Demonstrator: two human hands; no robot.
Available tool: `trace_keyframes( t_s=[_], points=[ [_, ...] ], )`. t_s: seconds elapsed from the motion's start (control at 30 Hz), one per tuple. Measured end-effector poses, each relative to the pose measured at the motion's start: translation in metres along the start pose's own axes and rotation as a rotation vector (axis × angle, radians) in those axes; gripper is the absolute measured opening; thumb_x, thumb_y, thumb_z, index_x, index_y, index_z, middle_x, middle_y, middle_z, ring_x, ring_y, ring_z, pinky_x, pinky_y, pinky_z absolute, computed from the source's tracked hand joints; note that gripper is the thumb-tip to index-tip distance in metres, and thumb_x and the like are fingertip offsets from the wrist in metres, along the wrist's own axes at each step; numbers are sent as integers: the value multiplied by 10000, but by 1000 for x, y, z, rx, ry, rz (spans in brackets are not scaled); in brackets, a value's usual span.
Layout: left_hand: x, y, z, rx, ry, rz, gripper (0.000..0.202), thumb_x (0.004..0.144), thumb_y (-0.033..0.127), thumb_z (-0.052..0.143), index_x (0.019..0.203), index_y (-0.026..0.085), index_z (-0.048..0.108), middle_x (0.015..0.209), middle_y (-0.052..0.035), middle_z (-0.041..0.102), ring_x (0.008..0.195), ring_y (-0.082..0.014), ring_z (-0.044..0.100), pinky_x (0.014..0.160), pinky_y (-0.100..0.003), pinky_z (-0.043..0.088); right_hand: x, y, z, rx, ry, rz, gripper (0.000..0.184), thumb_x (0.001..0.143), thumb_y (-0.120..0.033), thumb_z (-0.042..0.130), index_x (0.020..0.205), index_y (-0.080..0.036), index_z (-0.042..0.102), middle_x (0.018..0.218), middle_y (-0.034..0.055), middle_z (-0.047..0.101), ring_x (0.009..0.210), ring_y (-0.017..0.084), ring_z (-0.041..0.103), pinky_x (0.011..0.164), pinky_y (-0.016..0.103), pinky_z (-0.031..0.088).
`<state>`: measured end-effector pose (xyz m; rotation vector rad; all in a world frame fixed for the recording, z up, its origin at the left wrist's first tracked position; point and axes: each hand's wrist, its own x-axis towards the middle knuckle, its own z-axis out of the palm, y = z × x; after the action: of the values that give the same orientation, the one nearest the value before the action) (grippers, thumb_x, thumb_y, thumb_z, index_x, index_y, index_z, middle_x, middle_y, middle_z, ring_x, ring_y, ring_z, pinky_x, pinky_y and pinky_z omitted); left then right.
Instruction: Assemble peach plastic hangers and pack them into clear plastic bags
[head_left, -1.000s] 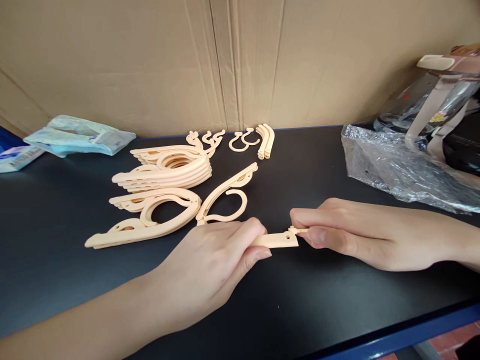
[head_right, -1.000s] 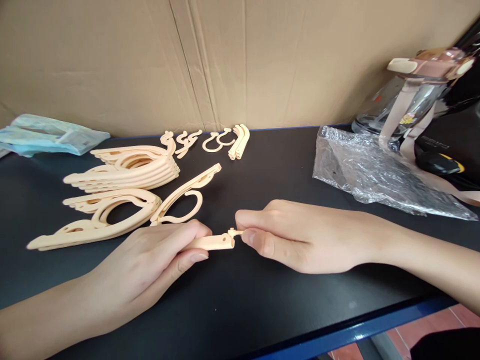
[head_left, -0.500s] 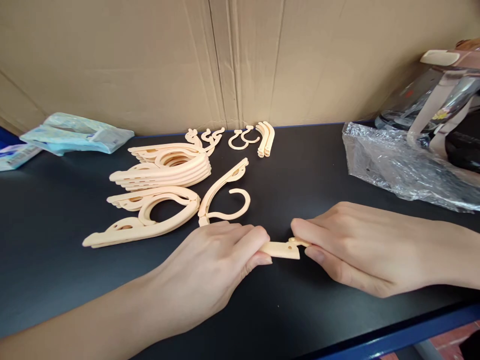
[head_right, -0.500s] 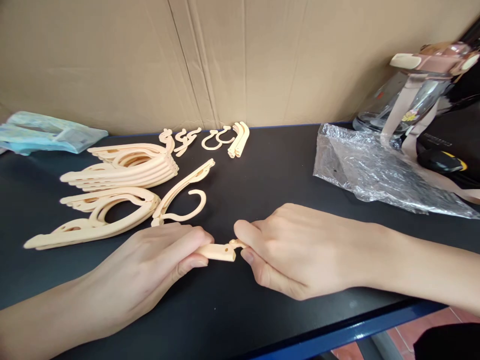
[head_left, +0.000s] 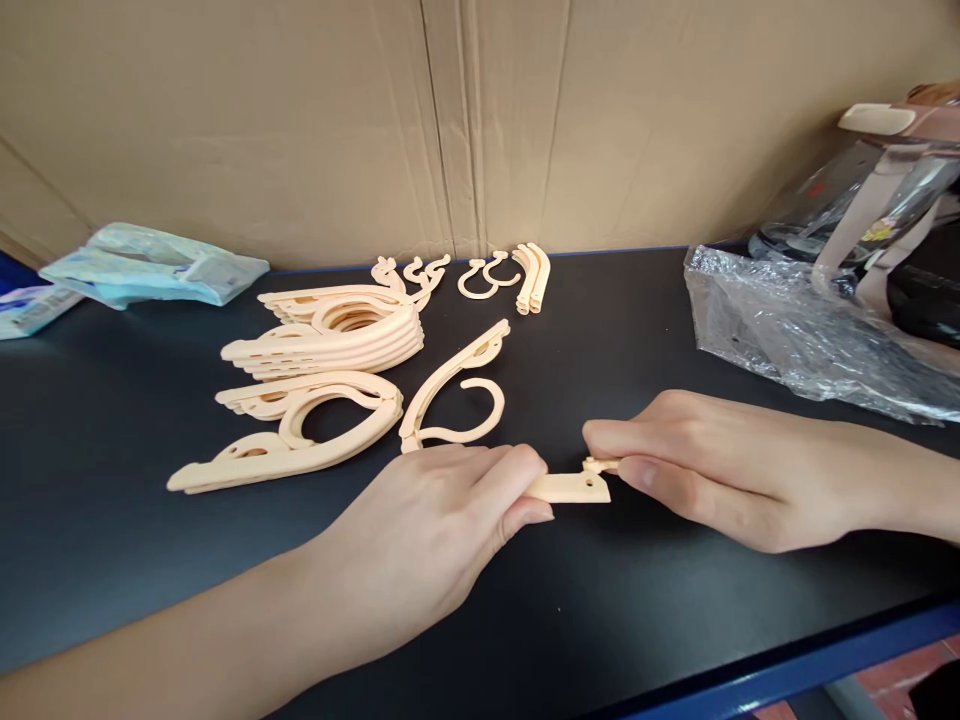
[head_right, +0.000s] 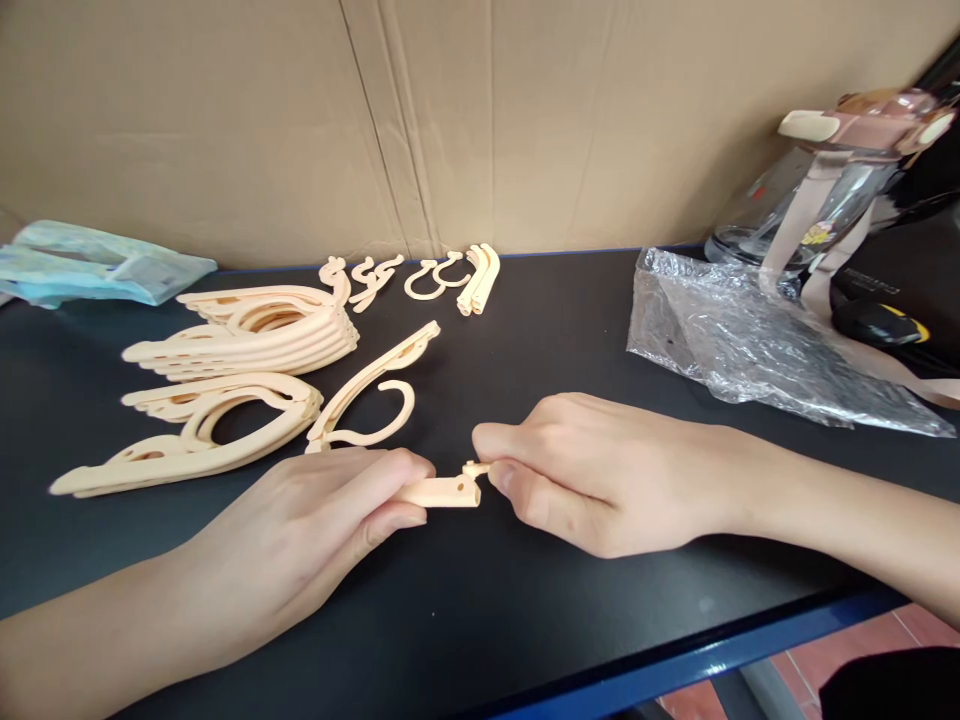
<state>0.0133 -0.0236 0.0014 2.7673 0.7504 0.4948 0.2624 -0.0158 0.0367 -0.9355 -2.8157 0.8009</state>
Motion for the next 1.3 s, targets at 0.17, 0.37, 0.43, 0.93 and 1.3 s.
trace_keyframes(
  t_s=[0.17,0.37,0.43,0.93,1.3],
  points=[
    [1,0,0,12,1,-7,244,1059,230,314,872,199,469,698,50,549,552,-122,508,528,-242,370,-1,3,2,24,-41,-34,236,1033,-277,287,800,-242,310,588,-71,348,459,117,309,493,294,260],
    [1,2,-1,37,8,0,279,1062,229,295,858,193,482,678,49,550,536,-123,495,518,-244,364,1,4,6,39,-60,-75,175,1004,-226,292,831,-248,272,597,-78,316,448,119,235,470,297,230],
    [1,2,-1,45,7,1,295,1062,230,291,848,190,489,669,45,550,533,-125,493,515,-248,364,1,3,7,-5,-37,-97,166,987,-226,295,830,-252,250,600,-80,294,452,125,207,464,302,217],
    [1,2,-2,13,-14,13,345,1070,259,260,815,198,483,685,38,569,539,-128,519,526,-261,362,-1,-3,13,-344,101,-202,151,882,-149,314,777,-256,302,616,-46,420,474,140,271,461,297,209],
    [1,1,-2,-51,-39,15,305,1067,256,279,839,203,474,692,54,538,563,-123,489,552,-261,340,-3,-4,18,-549,205,-275,180,894,-169,324,752,-241,407,588,-26,443,479,157,322,468,322,223]
  ],
)
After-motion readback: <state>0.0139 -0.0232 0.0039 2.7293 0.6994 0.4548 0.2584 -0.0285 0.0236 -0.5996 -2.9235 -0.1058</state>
